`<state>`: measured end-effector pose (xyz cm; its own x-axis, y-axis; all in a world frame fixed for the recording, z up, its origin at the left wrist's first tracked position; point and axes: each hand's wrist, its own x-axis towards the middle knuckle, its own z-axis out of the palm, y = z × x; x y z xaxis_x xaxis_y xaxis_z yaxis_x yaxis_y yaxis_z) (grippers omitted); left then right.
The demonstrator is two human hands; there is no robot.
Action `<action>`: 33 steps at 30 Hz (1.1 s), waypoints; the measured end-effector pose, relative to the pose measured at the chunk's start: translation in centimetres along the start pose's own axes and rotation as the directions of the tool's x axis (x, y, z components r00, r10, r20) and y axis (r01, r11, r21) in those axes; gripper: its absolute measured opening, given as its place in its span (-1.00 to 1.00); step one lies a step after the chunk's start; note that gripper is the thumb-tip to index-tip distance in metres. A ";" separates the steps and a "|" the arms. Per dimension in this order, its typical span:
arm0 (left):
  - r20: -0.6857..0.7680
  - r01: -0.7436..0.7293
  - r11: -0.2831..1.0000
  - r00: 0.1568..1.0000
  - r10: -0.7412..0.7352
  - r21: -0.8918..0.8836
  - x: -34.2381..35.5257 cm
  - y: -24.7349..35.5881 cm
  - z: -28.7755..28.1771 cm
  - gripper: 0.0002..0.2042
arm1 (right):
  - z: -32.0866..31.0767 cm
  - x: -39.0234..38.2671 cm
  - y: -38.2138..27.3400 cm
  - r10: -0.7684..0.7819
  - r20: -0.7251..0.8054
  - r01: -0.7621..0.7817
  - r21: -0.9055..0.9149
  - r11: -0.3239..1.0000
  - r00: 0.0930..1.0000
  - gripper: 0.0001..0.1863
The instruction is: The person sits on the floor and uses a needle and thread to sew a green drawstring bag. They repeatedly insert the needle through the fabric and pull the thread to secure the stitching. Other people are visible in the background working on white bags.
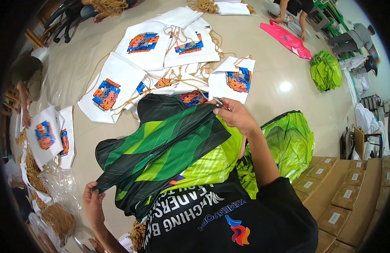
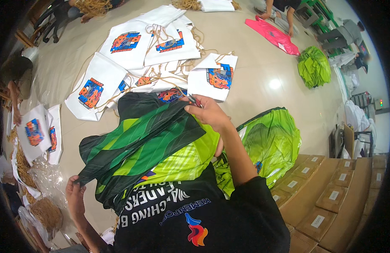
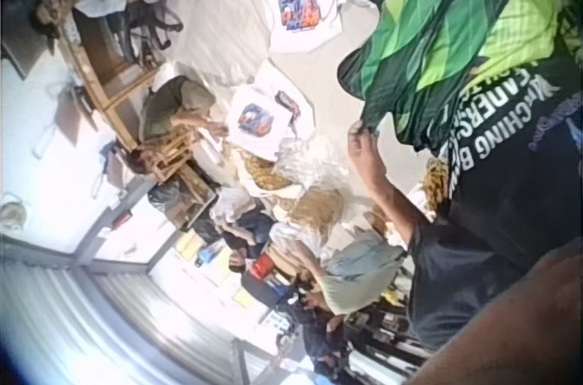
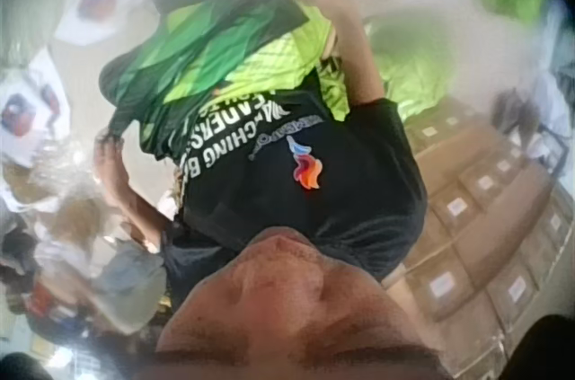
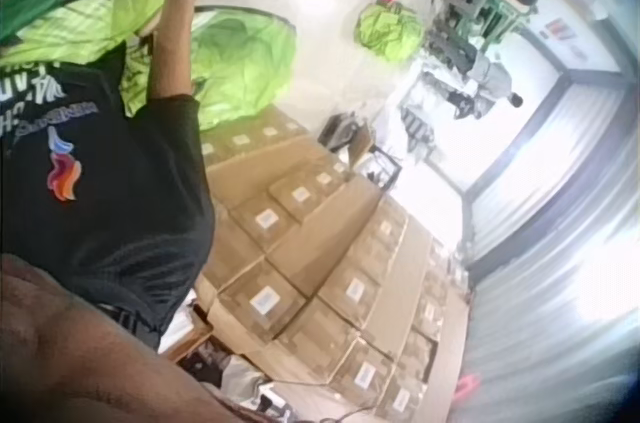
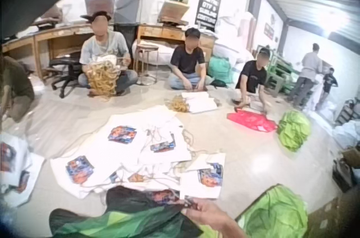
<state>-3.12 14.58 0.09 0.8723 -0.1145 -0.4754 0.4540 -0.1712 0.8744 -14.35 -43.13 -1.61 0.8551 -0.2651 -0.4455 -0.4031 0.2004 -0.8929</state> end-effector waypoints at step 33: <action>0.529 -0.453 0.770 0.829 0.179 0.449 -2.0 -1.1 6.7 -0.87 | -4.3 -4.5 6.1 0.162 -0.122 -0.162 0.011 0.987 0.979 -0.73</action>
<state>-6.52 8.40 -0.55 0.7088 -0.6435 -0.2890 -0.1271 -0.5194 0.8450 -22.07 -44.77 -5.27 0.7323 -0.3426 -0.5885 -0.5323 0.2510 -0.8085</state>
